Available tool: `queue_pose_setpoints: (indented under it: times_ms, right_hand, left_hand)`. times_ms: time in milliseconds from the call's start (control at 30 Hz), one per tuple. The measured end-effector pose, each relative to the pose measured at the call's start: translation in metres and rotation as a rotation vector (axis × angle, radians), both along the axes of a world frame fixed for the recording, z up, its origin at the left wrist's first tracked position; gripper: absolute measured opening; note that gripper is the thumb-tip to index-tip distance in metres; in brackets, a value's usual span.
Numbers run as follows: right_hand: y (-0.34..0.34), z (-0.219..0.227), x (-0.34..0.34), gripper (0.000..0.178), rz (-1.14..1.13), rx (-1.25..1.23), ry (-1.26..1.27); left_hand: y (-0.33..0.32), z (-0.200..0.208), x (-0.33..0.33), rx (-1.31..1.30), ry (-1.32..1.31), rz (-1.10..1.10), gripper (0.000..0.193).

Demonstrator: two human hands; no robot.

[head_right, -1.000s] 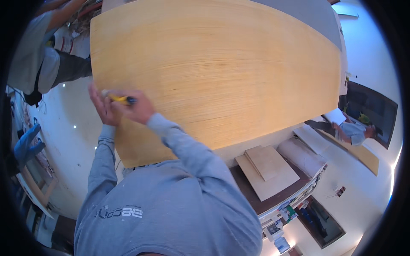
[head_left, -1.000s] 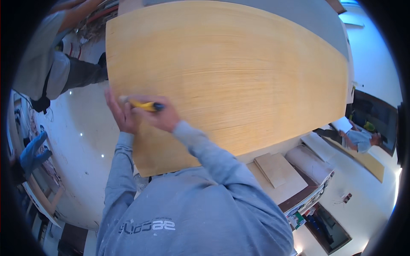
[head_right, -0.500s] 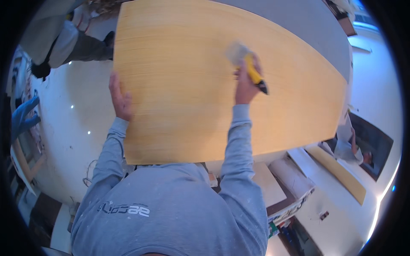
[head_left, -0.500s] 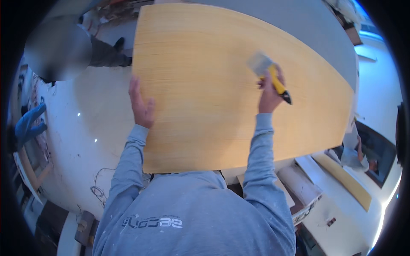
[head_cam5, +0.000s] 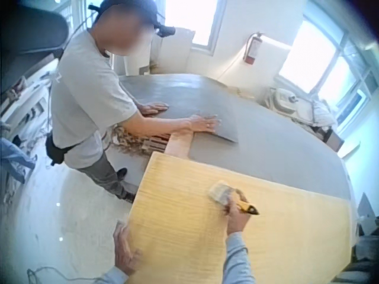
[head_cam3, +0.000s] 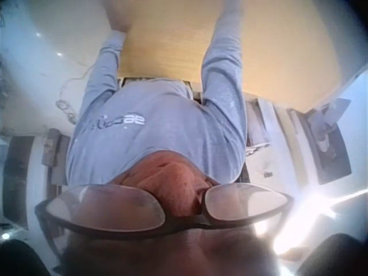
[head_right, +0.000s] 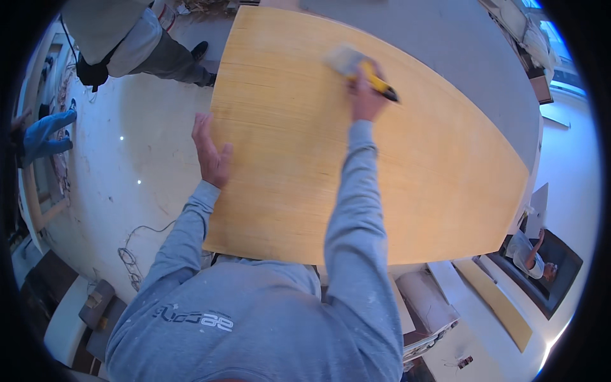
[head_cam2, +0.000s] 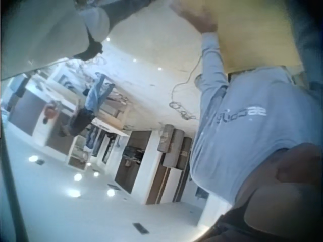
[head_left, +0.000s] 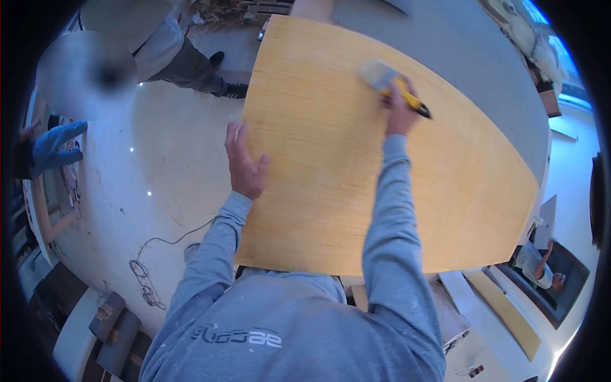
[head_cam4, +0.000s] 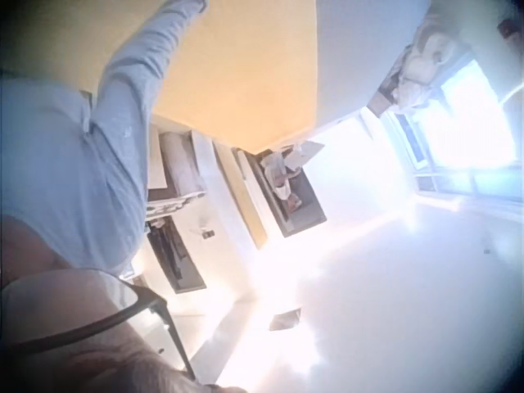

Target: The person applies a clear coating to a large wooden board using a wide brush, making long strokes across the length of the surface.

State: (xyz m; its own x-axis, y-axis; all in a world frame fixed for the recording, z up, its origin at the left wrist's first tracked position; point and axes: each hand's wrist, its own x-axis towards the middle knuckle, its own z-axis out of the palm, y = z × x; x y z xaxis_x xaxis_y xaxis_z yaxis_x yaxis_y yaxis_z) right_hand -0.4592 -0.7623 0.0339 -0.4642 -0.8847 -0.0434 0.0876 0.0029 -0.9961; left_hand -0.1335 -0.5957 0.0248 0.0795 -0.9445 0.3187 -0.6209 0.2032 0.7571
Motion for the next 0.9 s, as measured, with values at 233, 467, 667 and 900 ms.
queue_pose_setpoints:
  times_ms: [233,467,667,900]
  right_hand:
    - [0.046,0.056,0.073,0.047,0.162,0.021,0.116]
    - [-0.003,-0.012,0.183,0.051,0.750,-0.018,0.001]
    - [-0.014,-0.001,-0.029,0.043,-0.090,-0.040,0.043]
    - [0.008,0.052,0.045,0.036,-0.026,-0.044,0.157]
  left_hand:
    - [0.001,0.007,0.001,0.086,0.018,-0.018,0.074]
    - [0.001,-0.002,-0.002,0.087,0.026,-0.014,0.071]
    - [-0.007,0.005,-0.003,0.084,-0.012,-0.036,0.069]
    - [-0.003,0.005,0.003,0.117,-0.015,-0.016,0.064]
